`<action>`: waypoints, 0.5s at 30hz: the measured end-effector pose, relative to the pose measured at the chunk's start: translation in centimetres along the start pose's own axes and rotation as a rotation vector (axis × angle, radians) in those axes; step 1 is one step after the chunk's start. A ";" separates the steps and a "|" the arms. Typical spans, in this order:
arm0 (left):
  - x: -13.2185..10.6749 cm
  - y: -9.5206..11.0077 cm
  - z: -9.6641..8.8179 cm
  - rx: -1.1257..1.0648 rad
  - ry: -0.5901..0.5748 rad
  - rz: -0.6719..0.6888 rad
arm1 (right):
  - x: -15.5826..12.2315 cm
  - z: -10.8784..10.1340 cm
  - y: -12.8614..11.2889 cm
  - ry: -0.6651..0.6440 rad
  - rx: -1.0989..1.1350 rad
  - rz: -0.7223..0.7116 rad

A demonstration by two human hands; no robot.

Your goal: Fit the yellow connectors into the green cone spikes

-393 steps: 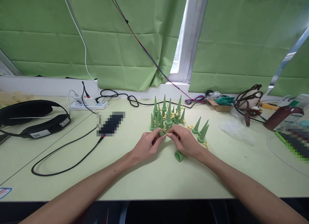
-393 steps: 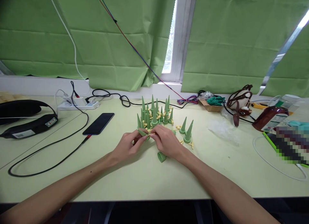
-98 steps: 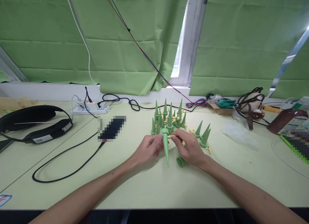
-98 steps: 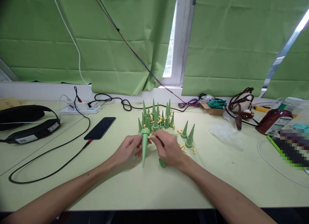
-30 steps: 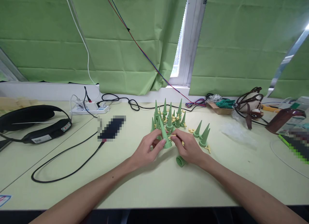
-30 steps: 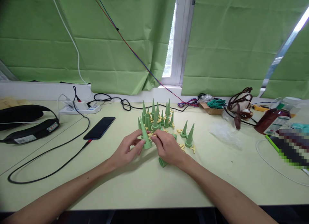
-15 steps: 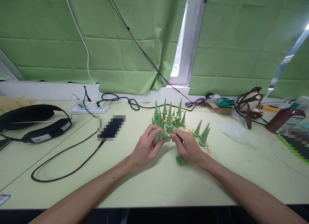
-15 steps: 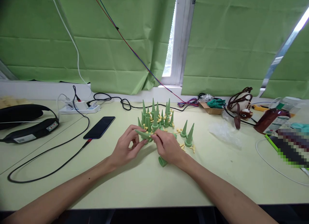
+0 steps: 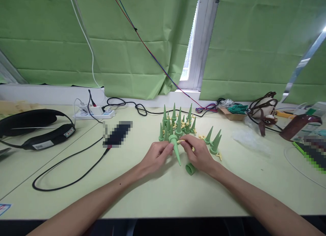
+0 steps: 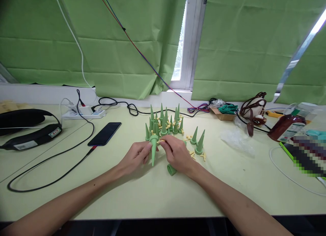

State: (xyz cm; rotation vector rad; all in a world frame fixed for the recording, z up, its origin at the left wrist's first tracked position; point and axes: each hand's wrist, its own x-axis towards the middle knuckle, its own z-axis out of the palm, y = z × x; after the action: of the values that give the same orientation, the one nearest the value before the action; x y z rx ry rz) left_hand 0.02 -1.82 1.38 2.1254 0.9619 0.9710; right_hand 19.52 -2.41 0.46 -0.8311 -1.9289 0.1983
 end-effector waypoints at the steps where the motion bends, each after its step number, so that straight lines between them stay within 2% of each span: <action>1: 0.0 0.0 0.0 -0.003 -0.001 -0.002 | 0.0 0.0 0.0 -0.005 0.002 -0.004; 12: 0.2 -0.1 -0.1 -0.009 -0.032 -0.006 | -0.1 -0.1 0.2 -0.038 -0.007 0.024; 15: 0.1 -0.4 -0.1 0.036 -0.006 0.012 | -0.1 -0.1 0.0 -0.050 -0.016 0.032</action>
State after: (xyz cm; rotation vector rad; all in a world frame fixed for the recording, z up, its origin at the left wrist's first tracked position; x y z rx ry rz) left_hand -0.18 -1.55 1.21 2.1649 0.9711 0.9601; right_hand 19.66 -2.48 0.38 -0.8749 -1.9675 0.2254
